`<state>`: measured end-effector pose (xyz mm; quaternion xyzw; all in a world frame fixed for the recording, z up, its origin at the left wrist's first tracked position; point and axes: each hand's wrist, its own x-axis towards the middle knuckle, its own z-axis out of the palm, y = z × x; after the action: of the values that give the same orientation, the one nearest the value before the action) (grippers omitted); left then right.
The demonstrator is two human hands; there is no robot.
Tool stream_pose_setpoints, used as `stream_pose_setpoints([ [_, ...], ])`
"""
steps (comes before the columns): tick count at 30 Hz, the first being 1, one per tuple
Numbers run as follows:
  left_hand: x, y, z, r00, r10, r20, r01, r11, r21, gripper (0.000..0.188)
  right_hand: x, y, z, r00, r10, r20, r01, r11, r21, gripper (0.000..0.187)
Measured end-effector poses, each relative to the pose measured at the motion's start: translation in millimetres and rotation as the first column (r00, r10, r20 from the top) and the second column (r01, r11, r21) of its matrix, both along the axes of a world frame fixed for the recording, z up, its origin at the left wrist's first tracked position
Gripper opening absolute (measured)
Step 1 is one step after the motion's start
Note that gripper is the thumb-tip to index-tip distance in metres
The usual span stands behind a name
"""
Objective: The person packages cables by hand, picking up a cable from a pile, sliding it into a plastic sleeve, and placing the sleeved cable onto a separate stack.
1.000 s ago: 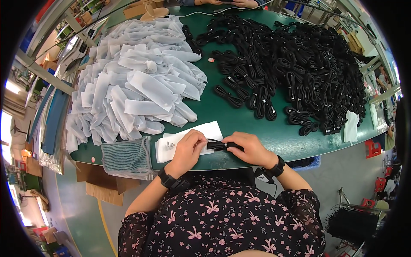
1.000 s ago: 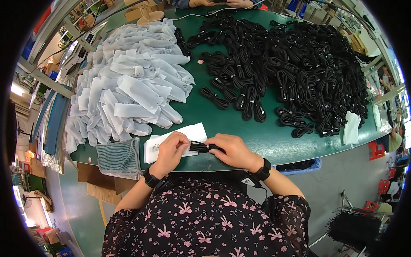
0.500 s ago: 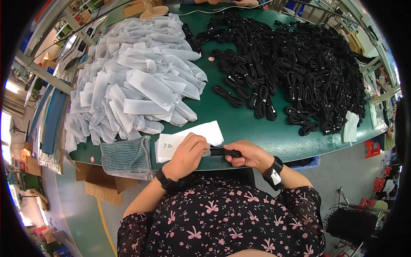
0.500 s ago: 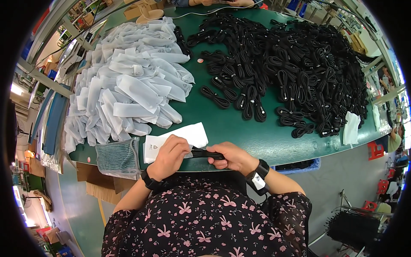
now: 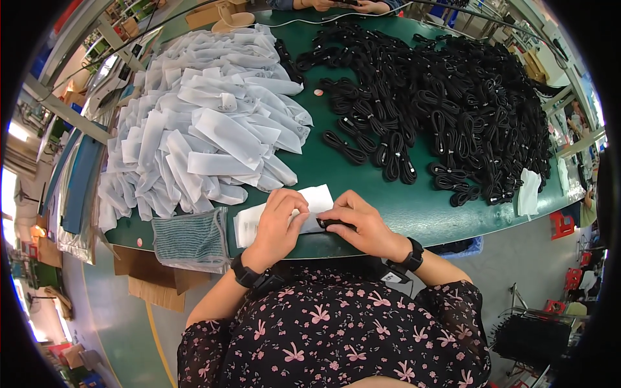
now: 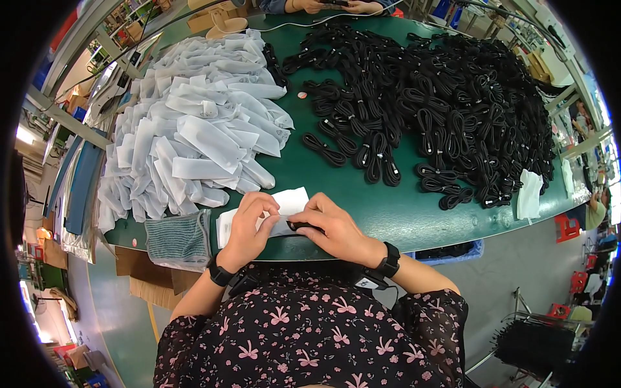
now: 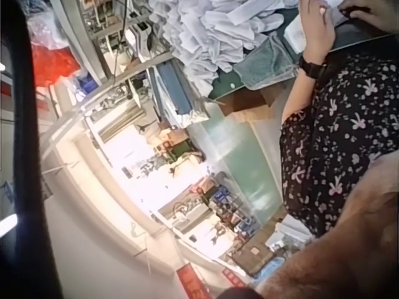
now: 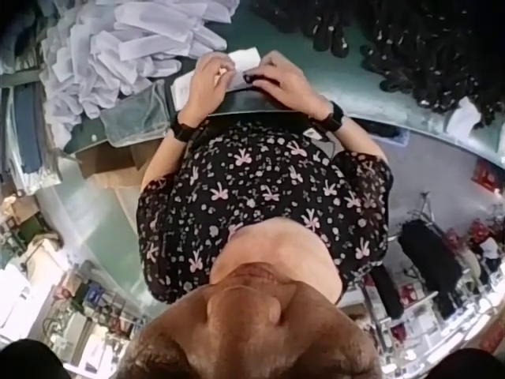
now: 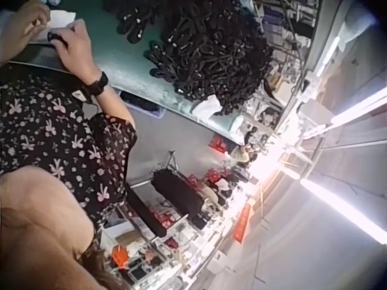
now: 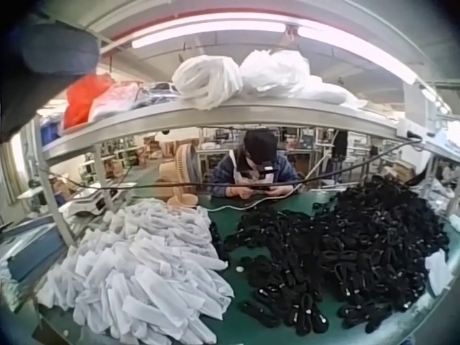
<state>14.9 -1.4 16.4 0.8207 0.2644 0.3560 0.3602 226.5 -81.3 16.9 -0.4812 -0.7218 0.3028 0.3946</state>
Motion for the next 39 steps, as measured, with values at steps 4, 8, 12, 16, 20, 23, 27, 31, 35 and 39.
stream_pose_setpoints([
  [4,0.5,9.6,12.1,0.998,-0.046,0.035,0.052,0.978,-0.202,0.010,-11.6,6.6,5.8,0.945,-0.108,-0.308,0.098,0.994,-0.049,0.024],
  [8,3.5,23.2,21.2,0.972,-0.082,0.222,0.175,0.880,-0.442,0.006,-24.1,19.9,8.9,0.774,-0.122,-0.621,0.178,0.984,0.028,0.030],
  [12,3.7,35.7,32.5,0.939,-0.041,0.342,0.232,0.810,-0.539,0.006,-18.7,31.8,25.4,0.945,-0.011,-0.327,0.087,0.972,0.217,0.032],
  [16,-19.3,89.6,43.1,0.919,0.228,0.322,0.014,0.797,-0.604,0.014,-10.6,45.8,33.4,0.983,-0.130,-0.133,0.160,0.954,0.255,0.029],
  [20,-58.1,136.1,83.4,0.843,0.466,0.269,-0.404,0.878,-0.257,0.021,30.2,75.1,5.7,0.835,-0.474,0.280,0.320,0.832,0.454,0.030],
  [23,-56.5,121.7,76.3,0.744,0.615,0.263,-0.669,0.675,0.312,0.021,56.8,81.6,-26.9,0.671,-0.494,0.554,0.263,0.856,0.445,0.029],
  [27,-27.4,42.1,28.8,0.970,0.189,-0.154,-0.151,0.962,0.226,0.022,53.9,81.2,-51.3,0.627,-0.443,0.641,0.302,0.897,0.323,0.026],
  [31,2.9,3.9,-20.4,0.981,0.049,-0.189,-0.029,0.994,0.107,0.019,44.3,68.2,-46.9,0.827,-0.371,0.423,0.356,0.927,0.117,0.024],
  [35,8.9,-2.5,-40.0,0.963,0.126,-0.237,-0.073,0.972,0.223,0.015,29.7,35.1,-27.8,0.948,-0.274,0.163,0.277,0.961,-0.001,0.024],
  [39,5.9,-2.0,-41.9,0.974,0.126,-0.189,-0.118,0.991,0.056,0.011,24.3,2.6,-7.7,0.959,-0.204,0.195,0.194,0.978,0.071,0.027],
])
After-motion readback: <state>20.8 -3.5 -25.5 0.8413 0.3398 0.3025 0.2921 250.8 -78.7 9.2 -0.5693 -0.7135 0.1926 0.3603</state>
